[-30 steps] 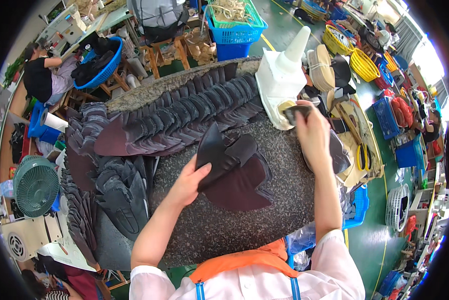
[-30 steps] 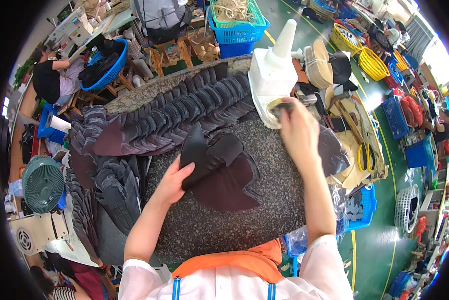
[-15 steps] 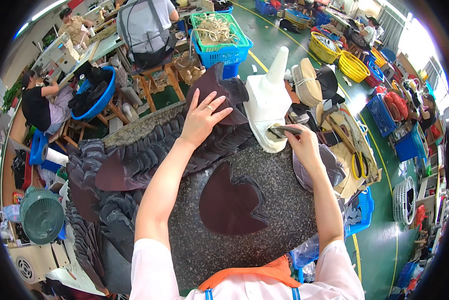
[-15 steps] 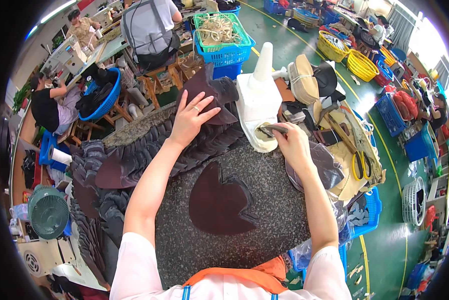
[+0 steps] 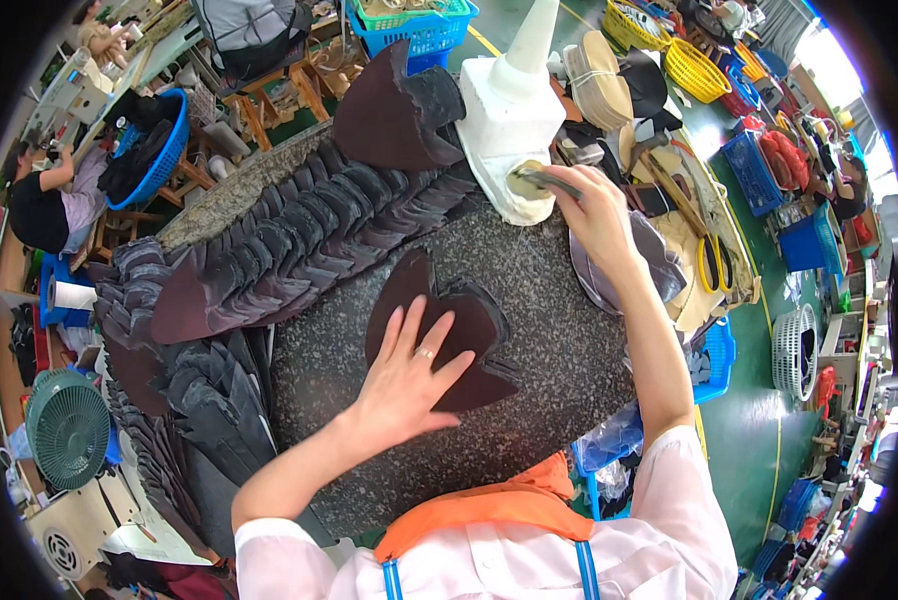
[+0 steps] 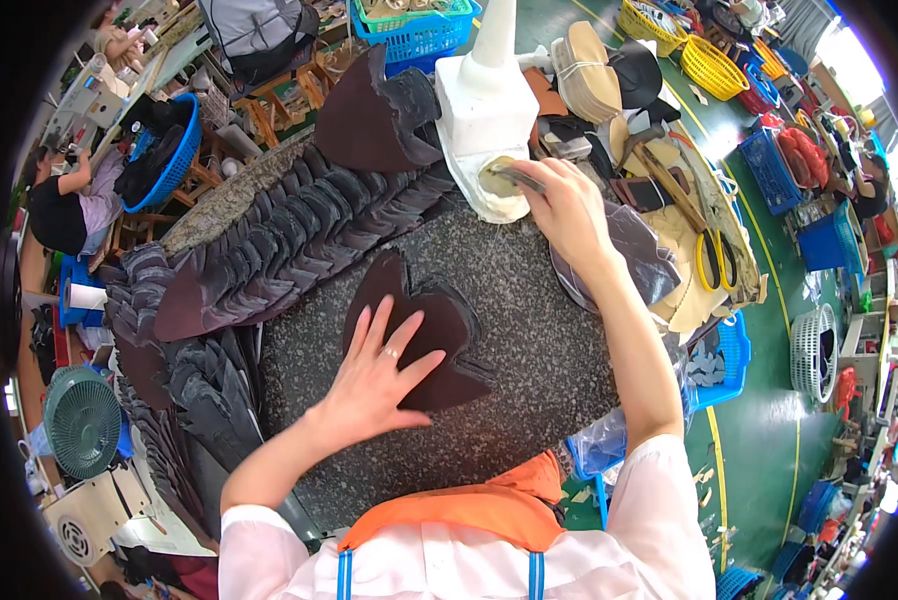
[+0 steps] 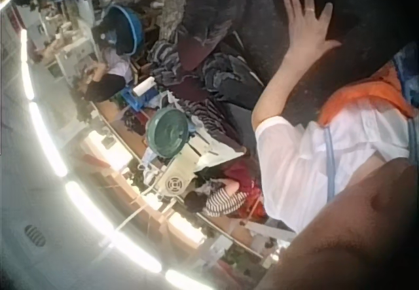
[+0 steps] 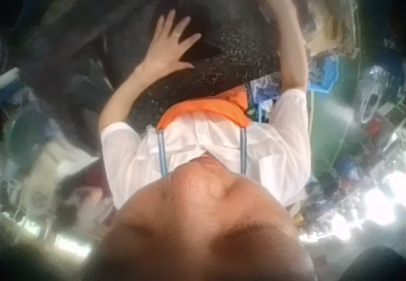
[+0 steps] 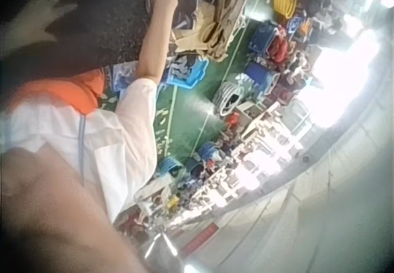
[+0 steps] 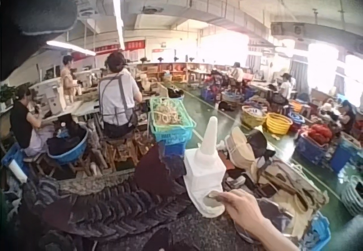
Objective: The person applies adhesive to shoe upper components using a brush dipped into a glue container.
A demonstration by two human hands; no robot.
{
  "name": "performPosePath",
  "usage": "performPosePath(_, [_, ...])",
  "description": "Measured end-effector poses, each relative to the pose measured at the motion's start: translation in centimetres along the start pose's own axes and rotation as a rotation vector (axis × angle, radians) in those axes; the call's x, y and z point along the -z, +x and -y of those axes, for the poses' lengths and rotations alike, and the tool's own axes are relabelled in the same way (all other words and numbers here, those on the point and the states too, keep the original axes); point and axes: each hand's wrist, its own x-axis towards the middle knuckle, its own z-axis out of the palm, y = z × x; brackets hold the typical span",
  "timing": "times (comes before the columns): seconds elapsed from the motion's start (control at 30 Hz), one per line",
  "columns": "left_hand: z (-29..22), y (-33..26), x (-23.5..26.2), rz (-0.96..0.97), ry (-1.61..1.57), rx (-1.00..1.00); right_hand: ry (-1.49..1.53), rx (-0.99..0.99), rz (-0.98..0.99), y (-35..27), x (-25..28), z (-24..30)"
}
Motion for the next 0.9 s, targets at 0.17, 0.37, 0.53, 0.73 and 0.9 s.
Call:
performPosePath(0.17, [0.3, -2.9, -3.6, -0.142, -0.112, 0.102, 0.537, -0.693, 0.011, -3.3, 3.1, 4.5])
performPosePath(0.37, [0.5, -2.8, -3.9, -0.218, -0.201, 0.101, 0.330, 0.180, 0.482, -5.7, -0.4, 8.3])
performPosePath(0.53, [0.7, -3.0, -3.8, -0.263, -0.263, 0.161, 0.205, 0.442, 0.518, -10.0, 0.8, 8.4])
performPosePath(0.73, [0.4, -2.6, -3.3, -0.253, -0.233, 0.135, 0.286, -0.048, 0.343, -7.1, -1.0, 5.7])
performPosePath(0.9, [0.6, -3.2, -3.9, -0.245, -0.233, 0.167, 0.429, -0.262, 0.621, -2.4, 0.5, 10.6])
